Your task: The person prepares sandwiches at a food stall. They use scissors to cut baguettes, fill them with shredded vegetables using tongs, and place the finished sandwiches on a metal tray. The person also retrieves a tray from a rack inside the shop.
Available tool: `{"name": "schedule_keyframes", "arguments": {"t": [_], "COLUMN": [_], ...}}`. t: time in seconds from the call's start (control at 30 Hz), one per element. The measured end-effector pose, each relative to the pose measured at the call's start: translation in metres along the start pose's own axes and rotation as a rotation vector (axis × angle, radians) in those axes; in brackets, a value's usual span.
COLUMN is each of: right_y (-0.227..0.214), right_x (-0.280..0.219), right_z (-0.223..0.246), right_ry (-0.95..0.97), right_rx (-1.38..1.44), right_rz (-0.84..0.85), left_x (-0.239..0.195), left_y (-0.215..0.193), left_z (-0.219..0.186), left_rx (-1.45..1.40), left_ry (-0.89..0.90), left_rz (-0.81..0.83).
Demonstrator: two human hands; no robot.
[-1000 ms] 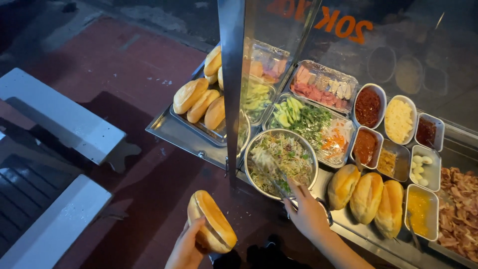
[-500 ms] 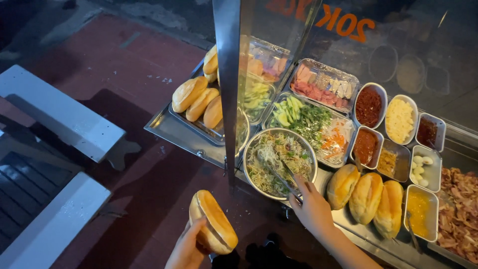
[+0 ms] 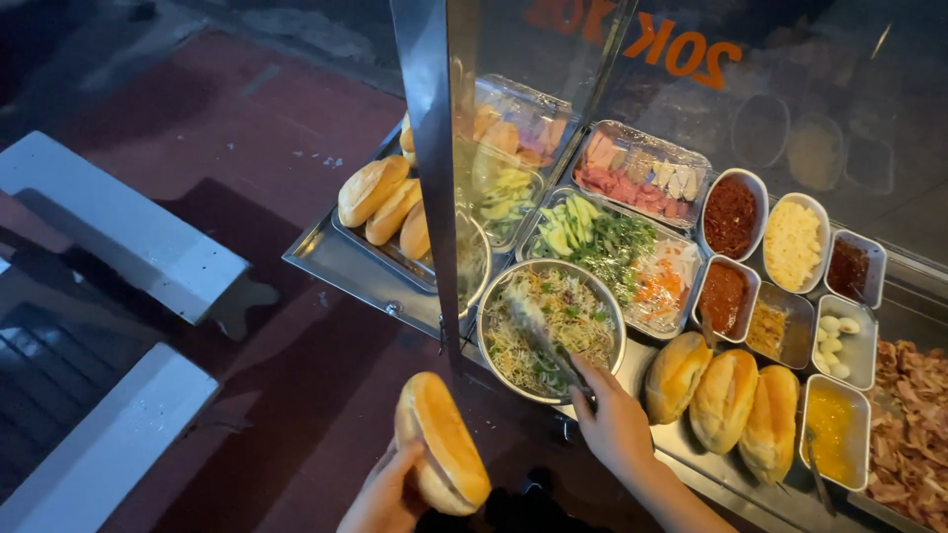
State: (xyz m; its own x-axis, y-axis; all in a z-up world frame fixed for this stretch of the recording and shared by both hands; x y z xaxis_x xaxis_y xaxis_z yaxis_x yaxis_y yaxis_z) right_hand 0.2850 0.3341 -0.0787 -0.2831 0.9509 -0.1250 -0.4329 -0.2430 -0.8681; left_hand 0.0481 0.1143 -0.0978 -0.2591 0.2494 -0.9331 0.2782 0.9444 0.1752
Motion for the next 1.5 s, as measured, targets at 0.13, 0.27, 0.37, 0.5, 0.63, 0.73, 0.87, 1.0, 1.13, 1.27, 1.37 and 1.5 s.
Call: {"name": "schedule_keyframes", "arguments": {"t": [0.13,0.27,0.37,0.5,0.63,0.73,0.87,1.0,1.13,1.27,1.37,1.5], "right_y": [-0.027,-0.041,-0.062,-0.067,-0.08,-0.077,-0.06,-0.054,-0.051,-0.054,-0.059,-0.072], "right_x": [-0.008,-0.013,-0.021,-0.028,-0.04,-0.049,-0.045,-0.045,-0.043,-0.037,-0.03,-0.026], "right_z": [0.002,-0.011,-0.007,-0.02,-0.005,0.008,0.01,0.017,0.013,-0.002,-0.007,-0.003], "right_ry": [0.062,0.147,0.226,0.362,0.455,0.649,0.631,0.647,0.673,0.53,0.441,0.246], "right_rx": [0.191,0.331,0.454,0.649,0.798,1.024,1.202,1.245,1.15,0.837,0.619,0.339], "right_rz": [-0.094,-0.1,-0.096,-0.101,-0.087,-0.077,-0.071,-0.024,-0.05,-0.112,-0.147,-0.21], "left_x": [-0.026,-0.011,-0.014,-0.015,-0.02,-0.005,0.002,0.0,-0.009,-0.025,-0.021,0.006], "left_y": [0.028,0.067,0.113,0.173,0.204,0.218,0.228,0.235,0.232,0.225,0.222,0.224], "left_z": [0.005,0.018,0.007,-0.014,-0.033,-0.033,-0.021,-0.01,-0.011,-0.01,-0.007,0.009], "left_rx": [0.006,0.121,0.256,0.516,0.708,0.833,0.87,0.815,0.84,0.679,0.568,0.235], "left_ry": [-0.031,-0.018,0.022,0.174,0.326,0.434,0.511,0.584,0.612,0.541,0.415,0.285], "left_rz": [0.073,0.225,0.247,0.27,0.131,0.058,0.043,0.116,0.094,0.152,0.191,0.324]}}
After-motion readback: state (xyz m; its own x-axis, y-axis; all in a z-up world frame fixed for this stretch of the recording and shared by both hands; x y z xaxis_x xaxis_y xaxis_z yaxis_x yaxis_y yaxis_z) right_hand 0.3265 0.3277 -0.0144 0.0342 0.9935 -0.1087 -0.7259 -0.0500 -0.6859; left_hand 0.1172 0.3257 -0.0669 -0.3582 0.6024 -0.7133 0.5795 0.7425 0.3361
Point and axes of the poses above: each hand's wrist, its own x-axis towards the middle knuckle, its own y-axis out of the palm, z = x × y, the point moved 8 cm from there along x, towards the middle knuckle, and after that the axes turned 8 degrees about -z, right-handed, at the moved point
